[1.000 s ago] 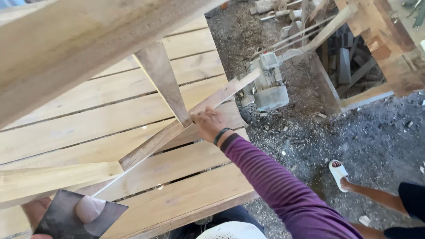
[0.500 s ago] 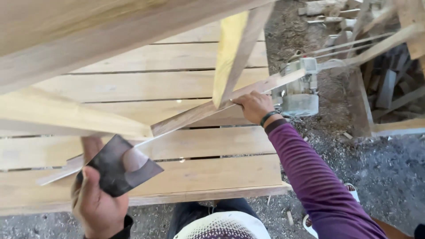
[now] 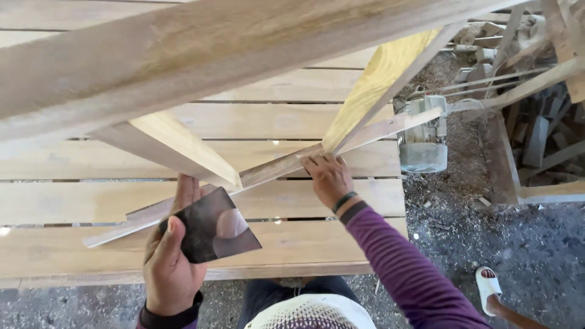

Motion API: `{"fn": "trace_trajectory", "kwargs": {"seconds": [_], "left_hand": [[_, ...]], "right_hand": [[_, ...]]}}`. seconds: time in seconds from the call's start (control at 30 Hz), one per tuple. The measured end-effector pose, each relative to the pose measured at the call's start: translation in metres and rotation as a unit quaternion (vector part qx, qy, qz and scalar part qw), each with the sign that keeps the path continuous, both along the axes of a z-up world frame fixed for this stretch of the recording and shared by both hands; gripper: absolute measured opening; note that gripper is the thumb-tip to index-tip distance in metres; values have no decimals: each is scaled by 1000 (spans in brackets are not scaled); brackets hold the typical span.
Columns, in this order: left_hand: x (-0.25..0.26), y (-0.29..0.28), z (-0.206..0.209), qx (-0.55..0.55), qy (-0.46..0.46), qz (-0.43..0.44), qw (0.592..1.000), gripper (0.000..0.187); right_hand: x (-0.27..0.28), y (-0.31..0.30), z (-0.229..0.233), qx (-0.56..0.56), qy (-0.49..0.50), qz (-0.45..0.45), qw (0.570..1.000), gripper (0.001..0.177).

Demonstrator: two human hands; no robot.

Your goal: Sand the surface and edges of a wooden furniture component using sandpaper.

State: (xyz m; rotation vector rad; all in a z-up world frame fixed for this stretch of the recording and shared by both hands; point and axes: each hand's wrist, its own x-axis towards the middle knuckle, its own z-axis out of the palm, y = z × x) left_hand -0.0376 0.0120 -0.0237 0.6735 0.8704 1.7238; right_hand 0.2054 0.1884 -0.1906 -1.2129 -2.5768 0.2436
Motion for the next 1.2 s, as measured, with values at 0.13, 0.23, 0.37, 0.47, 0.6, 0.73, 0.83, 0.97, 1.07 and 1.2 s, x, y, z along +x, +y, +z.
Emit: {"fn": "trace_trajectory", "kwargs": {"seconds": [0.13, 0.23, 0.37, 0.47, 0.6, 0.73, 0.83, 0.97, 1.07, 1.2], "left_hand": [[-11, 1, -8, 14, -9, -23, 1000, 73], [-16, 0, -8, 3, -34, -44, 998, 72], [-29, -2, -7, 28, -18, -73, 997, 73], [-36, -1, -12, 12, -45, -77, 996, 73], [-41, -5, -10, 23, -54, -108, 992, 68], [-48, -4, -18, 44, -60, -113, 991, 61], [-49, -1, -15, 59, -63, -122, 989, 62], [-52, 0, -8, 40, -60, -131, 989, 66], [-57, 0, -4, 52, -49, -154, 986, 68], [-65, 2, -8, 52, -10, -173, 984, 71]], "right_hand": [[-32, -7, -10, -59, -27, -149, 987, 44], [-48, 4, -1, 11, -62, -180, 982, 37], [-53, 1, 12, -22, -83, -80, 993, 33], [-38, -4, -16, 30, 14, 86, 996, 30], [-17, -6, -36, 88, -17, 61, 994, 41], [-19, -22, -44, 74, -26, -24, 997, 51], [-18, -34, -33, 72, -43, -23, 996, 49], [-13, -13, -16, -8, 0, -71, 997, 47], [-31, 12, 9, -98, -61, -226, 967, 33], [-46, 44, -14, -105, -95, -305, 942, 28]]}}
